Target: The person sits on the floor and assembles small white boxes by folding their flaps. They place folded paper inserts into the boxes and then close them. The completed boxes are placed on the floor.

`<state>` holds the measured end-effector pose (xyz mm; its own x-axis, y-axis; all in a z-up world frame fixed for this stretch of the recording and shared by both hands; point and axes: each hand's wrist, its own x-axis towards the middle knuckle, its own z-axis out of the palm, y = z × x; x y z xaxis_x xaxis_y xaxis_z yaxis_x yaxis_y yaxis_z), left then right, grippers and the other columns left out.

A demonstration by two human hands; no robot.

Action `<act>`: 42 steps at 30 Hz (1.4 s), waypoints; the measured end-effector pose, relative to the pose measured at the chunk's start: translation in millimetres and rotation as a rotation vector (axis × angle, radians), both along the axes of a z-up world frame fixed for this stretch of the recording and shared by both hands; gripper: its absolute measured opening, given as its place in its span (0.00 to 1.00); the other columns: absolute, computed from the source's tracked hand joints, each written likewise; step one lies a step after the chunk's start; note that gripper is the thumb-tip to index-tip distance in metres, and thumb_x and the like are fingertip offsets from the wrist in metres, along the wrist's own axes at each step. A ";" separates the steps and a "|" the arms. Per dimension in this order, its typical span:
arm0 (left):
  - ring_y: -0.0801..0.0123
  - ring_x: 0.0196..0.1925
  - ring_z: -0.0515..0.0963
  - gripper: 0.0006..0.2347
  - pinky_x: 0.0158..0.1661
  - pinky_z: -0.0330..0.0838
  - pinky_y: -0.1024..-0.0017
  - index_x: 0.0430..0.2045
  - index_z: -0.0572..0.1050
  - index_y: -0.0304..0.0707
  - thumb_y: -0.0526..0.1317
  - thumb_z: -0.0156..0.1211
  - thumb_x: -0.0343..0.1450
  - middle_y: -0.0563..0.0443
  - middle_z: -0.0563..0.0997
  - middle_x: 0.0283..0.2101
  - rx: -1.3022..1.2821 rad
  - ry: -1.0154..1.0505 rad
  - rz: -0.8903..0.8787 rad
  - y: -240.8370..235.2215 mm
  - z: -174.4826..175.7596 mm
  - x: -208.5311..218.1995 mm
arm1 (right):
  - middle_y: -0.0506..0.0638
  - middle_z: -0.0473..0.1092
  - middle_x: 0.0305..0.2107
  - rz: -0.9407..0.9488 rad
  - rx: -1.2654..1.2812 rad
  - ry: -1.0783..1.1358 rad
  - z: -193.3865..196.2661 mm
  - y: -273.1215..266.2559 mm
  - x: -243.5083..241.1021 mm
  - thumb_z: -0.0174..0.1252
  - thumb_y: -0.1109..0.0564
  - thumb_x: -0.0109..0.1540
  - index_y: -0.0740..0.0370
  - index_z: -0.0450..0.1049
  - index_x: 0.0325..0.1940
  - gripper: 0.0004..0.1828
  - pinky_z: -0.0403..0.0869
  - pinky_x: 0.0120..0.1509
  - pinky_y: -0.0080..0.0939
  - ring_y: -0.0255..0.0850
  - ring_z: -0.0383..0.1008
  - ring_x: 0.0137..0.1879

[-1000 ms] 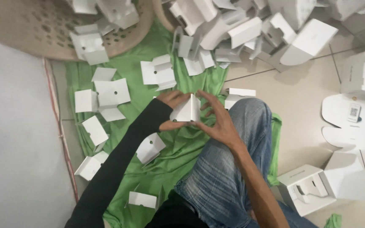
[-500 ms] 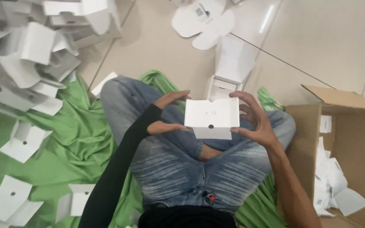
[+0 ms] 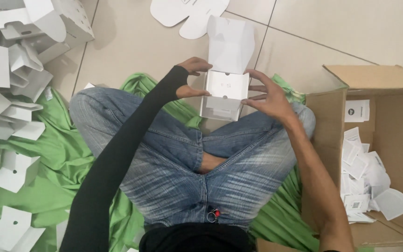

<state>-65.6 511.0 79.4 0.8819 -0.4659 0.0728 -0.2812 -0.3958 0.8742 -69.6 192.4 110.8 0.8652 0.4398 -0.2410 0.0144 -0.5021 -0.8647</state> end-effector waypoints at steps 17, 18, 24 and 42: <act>0.50 0.56 0.79 0.49 0.46 0.79 0.63 0.69 0.48 0.26 0.48 0.79 0.60 0.27 0.72 0.60 -0.179 0.385 0.312 -28.7 -130.5 59.3 | 0.70 0.63 0.64 -0.228 -0.065 0.017 -99.1 15.2 56.5 0.71 0.46 0.57 0.60 0.42 0.80 0.58 0.77 0.56 0.57 0.59 0.74 0.61; 0.48 0.62 0.75 0.51 0.56 0.74 0.63 0.70 0.46 0.20 0.49 0.82 0.65 0.23 0.71 0.63 -0.185 0.242 0.240 -27.9 -158.9 74.7 | 0.74 0.60 0.65 -0.211 0.021 -0.073 -120.1 10.9 67.2 0.75 0.44 0.58 0.64 0.43 0.79 0.60 0.73 0.62 0.60 0.62 0.68 0.66; 0.46 0.60 0.83 0.37 0.56 0.80 0.61 0.68 0.61 0.26 0.49 0.67 0.67 0.26 0.79 0.57 -0.394 0.281 0.386 -48.8 -19.2 80.2 | 0.71 0.64 0.65 -0.442 0.380 -0.031 -39.6 28.4 78.5 0.65 0.42 0.61 0.63 0.54 0.78 0.48 0.79 0.63 0.54 0.57 0.74 0.67; 0.41 0.77 0.60 0.46 0.72 0.58 0.55 0.75 0.49 0.38 0.65 0.60 0.67 0.27 0.57 0.75 -0.310 -0.017 0.270 -53.6 -39.2 -27.2 | 0.62 0.62 0.69 -0.112 -0.076 -0.450 -43.0 35.7 -9.1 0.66 0.61 0.62 0.52 0.53 0.75 0.41 0.70 0.73 0.60 0.59 0.66 0.71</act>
